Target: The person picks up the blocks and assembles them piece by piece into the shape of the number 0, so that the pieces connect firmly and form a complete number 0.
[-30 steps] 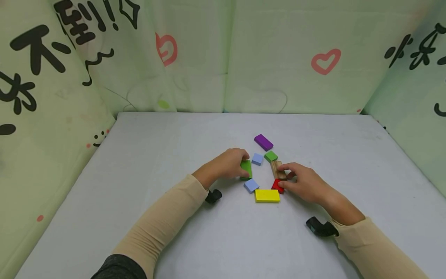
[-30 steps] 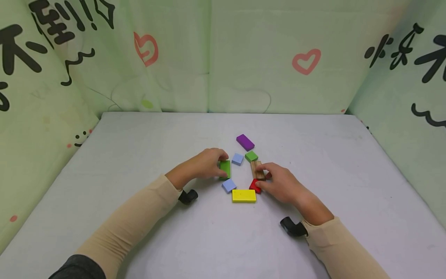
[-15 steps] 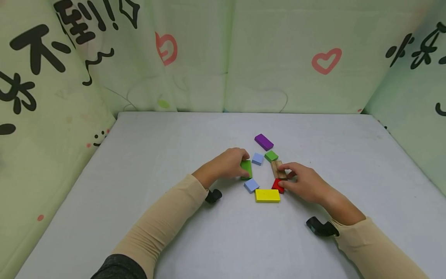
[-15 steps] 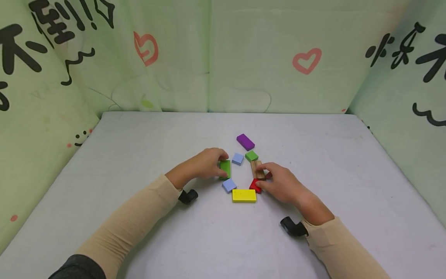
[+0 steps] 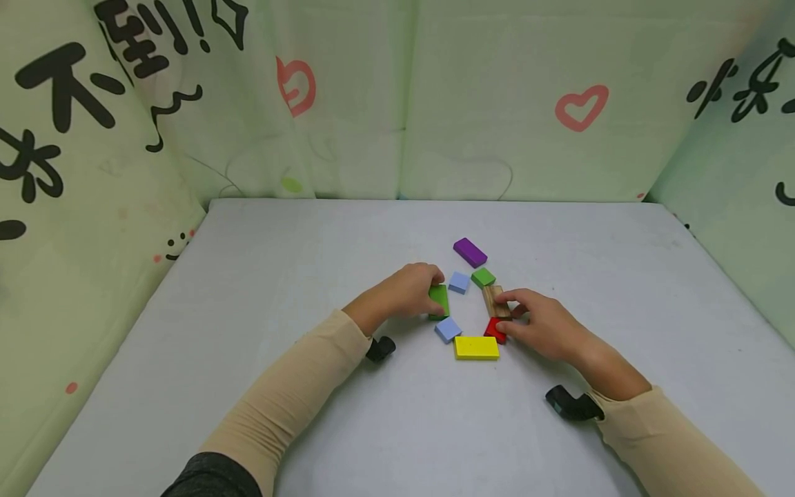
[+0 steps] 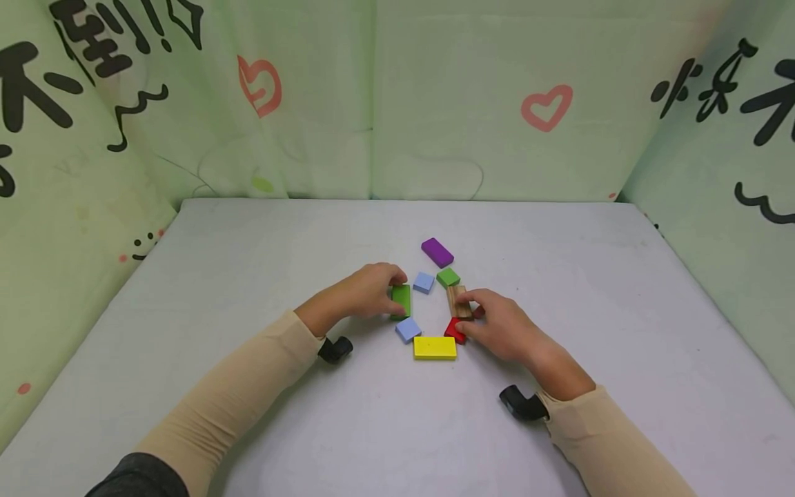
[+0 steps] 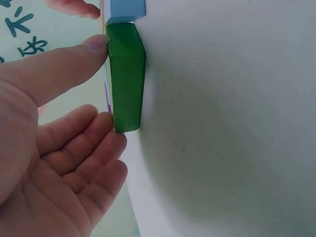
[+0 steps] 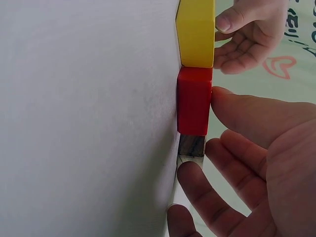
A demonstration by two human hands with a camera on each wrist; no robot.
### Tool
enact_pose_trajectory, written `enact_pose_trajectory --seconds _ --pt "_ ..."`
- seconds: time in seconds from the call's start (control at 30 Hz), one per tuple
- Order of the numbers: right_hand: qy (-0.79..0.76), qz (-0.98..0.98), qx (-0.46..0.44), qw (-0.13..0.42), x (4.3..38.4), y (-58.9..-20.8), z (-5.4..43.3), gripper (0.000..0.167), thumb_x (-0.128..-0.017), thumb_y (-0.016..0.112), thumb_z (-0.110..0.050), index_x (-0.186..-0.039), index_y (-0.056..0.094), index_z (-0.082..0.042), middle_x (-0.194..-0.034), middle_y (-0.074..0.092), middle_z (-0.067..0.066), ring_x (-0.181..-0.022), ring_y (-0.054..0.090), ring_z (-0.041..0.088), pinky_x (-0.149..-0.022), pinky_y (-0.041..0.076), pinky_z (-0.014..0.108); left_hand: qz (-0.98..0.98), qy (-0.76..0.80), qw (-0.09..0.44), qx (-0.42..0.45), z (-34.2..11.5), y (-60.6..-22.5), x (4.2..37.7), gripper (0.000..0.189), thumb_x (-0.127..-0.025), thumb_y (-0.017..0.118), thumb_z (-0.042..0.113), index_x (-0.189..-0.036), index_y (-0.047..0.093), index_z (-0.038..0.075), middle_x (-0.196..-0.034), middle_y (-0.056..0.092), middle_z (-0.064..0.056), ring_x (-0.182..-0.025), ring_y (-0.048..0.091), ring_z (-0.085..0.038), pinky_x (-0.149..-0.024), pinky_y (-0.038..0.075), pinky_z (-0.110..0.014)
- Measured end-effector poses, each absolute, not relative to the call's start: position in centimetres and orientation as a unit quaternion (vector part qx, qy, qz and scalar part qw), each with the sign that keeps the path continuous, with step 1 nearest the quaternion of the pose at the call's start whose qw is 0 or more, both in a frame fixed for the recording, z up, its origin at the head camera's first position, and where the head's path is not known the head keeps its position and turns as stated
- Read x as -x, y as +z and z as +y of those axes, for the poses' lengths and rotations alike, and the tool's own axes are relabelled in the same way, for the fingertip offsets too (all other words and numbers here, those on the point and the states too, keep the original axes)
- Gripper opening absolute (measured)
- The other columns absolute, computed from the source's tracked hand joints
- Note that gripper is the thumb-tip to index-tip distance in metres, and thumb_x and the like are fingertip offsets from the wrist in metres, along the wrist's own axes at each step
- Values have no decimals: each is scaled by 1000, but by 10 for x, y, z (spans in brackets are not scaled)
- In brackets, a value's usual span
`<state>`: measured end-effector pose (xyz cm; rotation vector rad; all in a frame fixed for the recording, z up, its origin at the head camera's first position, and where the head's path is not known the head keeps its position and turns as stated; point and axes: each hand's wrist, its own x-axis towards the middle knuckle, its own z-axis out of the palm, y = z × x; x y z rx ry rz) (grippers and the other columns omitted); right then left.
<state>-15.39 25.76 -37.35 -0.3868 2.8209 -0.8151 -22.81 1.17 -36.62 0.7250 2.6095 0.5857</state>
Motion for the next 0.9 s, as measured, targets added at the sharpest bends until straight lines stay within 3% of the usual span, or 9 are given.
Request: enact_pose_trajectory --seconds 0.9 --pt "-278 947 136 87 155 -374 257 50 -93 72 -20 -135 55 -1 -122 60 21 -104 58 34 -82 54 45 924 205 189 -262 12 -365 228 60 -89 78 28 -139 55 3 -132 59 -8 -112 53 -18 -103 43 -26"
